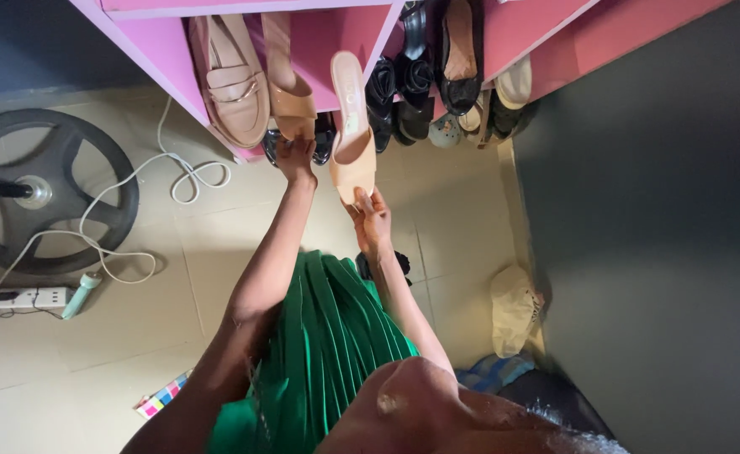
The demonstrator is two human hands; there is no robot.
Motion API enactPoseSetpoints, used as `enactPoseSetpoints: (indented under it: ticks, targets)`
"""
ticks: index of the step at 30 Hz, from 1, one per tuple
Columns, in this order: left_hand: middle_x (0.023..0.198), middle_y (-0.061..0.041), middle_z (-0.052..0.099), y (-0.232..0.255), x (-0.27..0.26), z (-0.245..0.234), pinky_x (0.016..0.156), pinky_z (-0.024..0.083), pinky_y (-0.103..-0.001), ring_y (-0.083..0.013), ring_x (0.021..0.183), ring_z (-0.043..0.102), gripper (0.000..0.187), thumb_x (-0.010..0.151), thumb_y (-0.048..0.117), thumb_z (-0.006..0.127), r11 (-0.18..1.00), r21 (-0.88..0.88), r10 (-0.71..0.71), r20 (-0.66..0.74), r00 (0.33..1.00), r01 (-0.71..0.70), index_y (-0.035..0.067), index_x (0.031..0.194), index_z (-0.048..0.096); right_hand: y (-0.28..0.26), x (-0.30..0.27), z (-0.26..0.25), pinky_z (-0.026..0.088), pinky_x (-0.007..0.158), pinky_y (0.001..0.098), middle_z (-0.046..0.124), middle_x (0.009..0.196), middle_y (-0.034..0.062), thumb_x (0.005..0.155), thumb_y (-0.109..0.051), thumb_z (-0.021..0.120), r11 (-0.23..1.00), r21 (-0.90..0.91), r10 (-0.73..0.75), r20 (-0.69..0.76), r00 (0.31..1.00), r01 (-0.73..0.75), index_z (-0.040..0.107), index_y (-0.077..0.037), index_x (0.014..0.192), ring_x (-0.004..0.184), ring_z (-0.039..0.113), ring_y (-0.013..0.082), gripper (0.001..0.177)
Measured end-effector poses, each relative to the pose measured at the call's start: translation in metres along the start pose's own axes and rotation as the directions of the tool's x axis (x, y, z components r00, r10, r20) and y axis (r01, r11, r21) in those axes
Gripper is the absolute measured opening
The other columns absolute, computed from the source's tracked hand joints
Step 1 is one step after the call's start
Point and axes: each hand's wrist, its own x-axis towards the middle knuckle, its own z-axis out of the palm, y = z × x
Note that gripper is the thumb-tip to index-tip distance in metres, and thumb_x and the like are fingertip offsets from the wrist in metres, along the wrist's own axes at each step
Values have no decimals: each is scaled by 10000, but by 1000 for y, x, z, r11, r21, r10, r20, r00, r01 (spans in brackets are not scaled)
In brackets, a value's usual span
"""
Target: Organizing various pairs of shoes in a floor-level storage rack.
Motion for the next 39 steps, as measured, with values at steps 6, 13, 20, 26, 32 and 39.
enactPoseSetpoints:
  ticks: [6, 13, 20, 26, 32, 39]
  targets:
    - [1062, -41, 694, 6, -3, 5, 761, 576, -313, -154, 904, 678, 204, 996, 86, 689, 997, 79, 12, 0, 1000, -12, 87, 1182, 604, 22, 66, 31, 566, 1030, 435, 698, 1214, 58, 996, -112, 626, 998, -47, 40, -86, 995, -44, 588, -31, 1335, 1081, 693, 198, 350]
    - [970, -38, 681, 23, -7, 17, 677, 604, -311, -170, 804, 687, 193, 958, 145, 726, 998, 64, 5, -20, 1000, -4, 51, 1074, 605, 58, 149, 19, 578, 957, 417, 701, 1217, 89, 1011, -98, 670, 999, 30, -34, -67, 997, 36, 608, -10, 1333, 1083, 683, 230, 339]
    - [999, -63, 687, 26, -8, 12, 764, 658, -366, -202, 848, 700, 216, 955, 142, 765, 999, -19, 30, -57, 998, -31, 20, 1068, 628, 82, 188, 14, 623, 857, 378, 727, 1137, 90, 980, -70, 687, 996, 59, -53, -158, 986, 64, 651, -14, 1271, 984, 720, 223, 299]
    - [1062, -71, 730, 41, -23, 32, 757, 640, -345, -201, 887, 739, 256, 927, 158, 742, 1000, 9, 10, -79, 997, -9, 50, 1144, 658, 103, 216, 6, 610, 762, 363, 729, 1080, 83, 972, -68, 698, 994, 4, -110, -191, 975, 112, 684, -8, 1215, 896, 708, 213, 251]
    - [1041, -85, 706, 14, 4, 7, 712, 599, -333, -196, 844, 694, 265, 968, 154, 783, 1000, 12, 25, -78, 997, -24, 23, 1154, 646, 88, 222, 15, 631, 795, 373, 723, 1071, 89, 968, -60, 695, 1000, -4, -30, -222, 975, 29, 674, -8, 1204, 899, 723, 208, 243]
    - [1178, -4, 656, 17, -28, 18, 741, 606, -299, -100, 847, 689, 374, 955, 272, 738, 984, 29, -168, -164, 972, 175, 135, 1276, 603, 52, 198, -47, 605, 748, 330, 687, 998, 66, 1012, -163, 634, 996, -80, -46, -255, 966, 27, 635, -71, 1248, 834, 684, 179, 253]
